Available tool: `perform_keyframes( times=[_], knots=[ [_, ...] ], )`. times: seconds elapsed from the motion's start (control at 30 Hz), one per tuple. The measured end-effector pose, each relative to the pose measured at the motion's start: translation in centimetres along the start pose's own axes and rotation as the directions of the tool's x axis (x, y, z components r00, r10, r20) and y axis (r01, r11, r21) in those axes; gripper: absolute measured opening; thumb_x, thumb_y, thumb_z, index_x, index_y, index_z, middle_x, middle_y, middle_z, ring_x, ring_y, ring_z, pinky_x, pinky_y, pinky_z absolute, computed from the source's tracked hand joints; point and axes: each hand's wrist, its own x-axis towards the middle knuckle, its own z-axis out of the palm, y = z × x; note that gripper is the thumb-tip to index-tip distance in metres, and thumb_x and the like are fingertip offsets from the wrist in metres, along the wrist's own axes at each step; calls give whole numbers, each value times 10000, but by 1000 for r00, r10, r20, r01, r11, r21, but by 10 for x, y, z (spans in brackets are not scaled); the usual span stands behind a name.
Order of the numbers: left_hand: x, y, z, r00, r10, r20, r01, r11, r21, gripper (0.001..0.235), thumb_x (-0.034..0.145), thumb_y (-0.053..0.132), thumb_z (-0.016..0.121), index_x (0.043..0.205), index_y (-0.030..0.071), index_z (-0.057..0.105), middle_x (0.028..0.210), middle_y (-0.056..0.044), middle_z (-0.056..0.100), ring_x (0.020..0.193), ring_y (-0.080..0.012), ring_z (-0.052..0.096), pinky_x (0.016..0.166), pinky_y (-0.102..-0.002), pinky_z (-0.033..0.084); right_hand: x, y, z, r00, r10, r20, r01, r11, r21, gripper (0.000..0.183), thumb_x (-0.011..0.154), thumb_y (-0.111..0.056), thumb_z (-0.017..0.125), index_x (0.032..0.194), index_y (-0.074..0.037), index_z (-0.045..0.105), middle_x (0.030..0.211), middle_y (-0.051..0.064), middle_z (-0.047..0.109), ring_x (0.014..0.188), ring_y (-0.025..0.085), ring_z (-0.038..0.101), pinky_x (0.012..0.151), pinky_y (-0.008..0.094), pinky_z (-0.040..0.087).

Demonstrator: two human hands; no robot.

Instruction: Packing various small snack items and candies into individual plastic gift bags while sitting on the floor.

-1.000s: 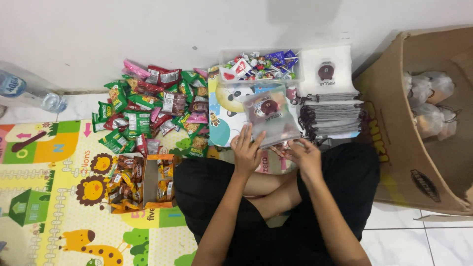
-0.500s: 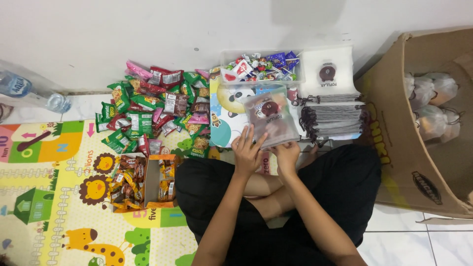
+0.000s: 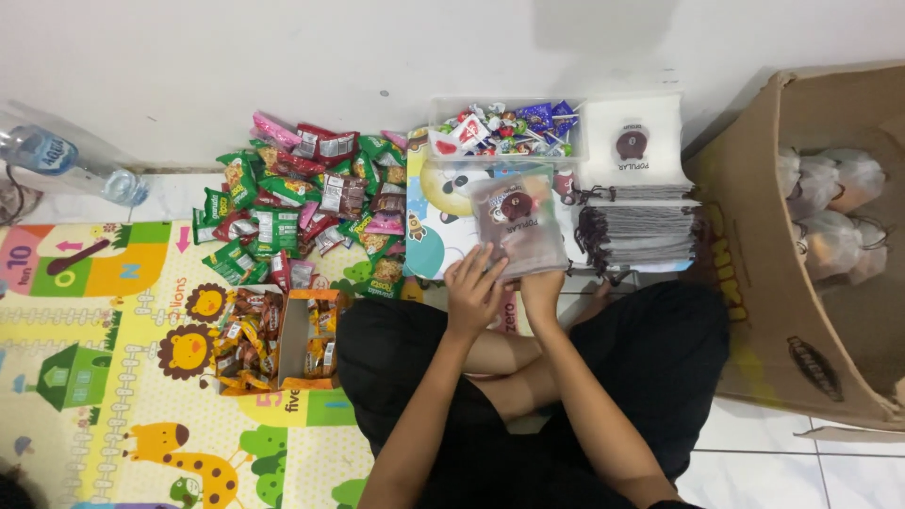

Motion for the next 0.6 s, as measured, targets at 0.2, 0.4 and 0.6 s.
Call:
perform_keyframes(
  times=[0.2, 0.4, 0.6],
  knots=[
    [1, 0, -15, 997, -19, 72, 20, 1000, -17, 355, 955, 150, 637, 1294, 224, 711, 1401, -73, 650, 1318, -297, 594, 1079, -448, 374, 22, 25, -32, 977, 132, 166, -135, 991, 6, 556, 751, 58, 832, 1264, 94, 622, 1080, 322, 704, 817, 431, 744, 654, 496, 670],
    [3, 5, -21, 995, -56, 86, 57, 998, -11, 311, 931, 79, 647, 1215, 181, 722, 1363, -56, 670, 1308, -271, 610, 1093, -420, 400, 15, -33, -99, 843, 379, 381, -251, 905, -343, 650, 922, -355, 750, 1288, 160, 598, 1139, 395, 661, 941, 461, 717, 759, 503, 622],
    [4, 12, -22, 986, -127, 110, 128, 992, 1, 297, 930, 67, 653, 1188, 189, 733, 1356, -46, 675, 1317, -267, 604, 1101, -430, 404, 33, -34, -123, 890, 330, 316, -259, 934, -245, 694, 1008, -445, 634, 1248, 201, 553, 1085, 426, 666, 922, 465, 723, 786, 506, 612]
  ],
)
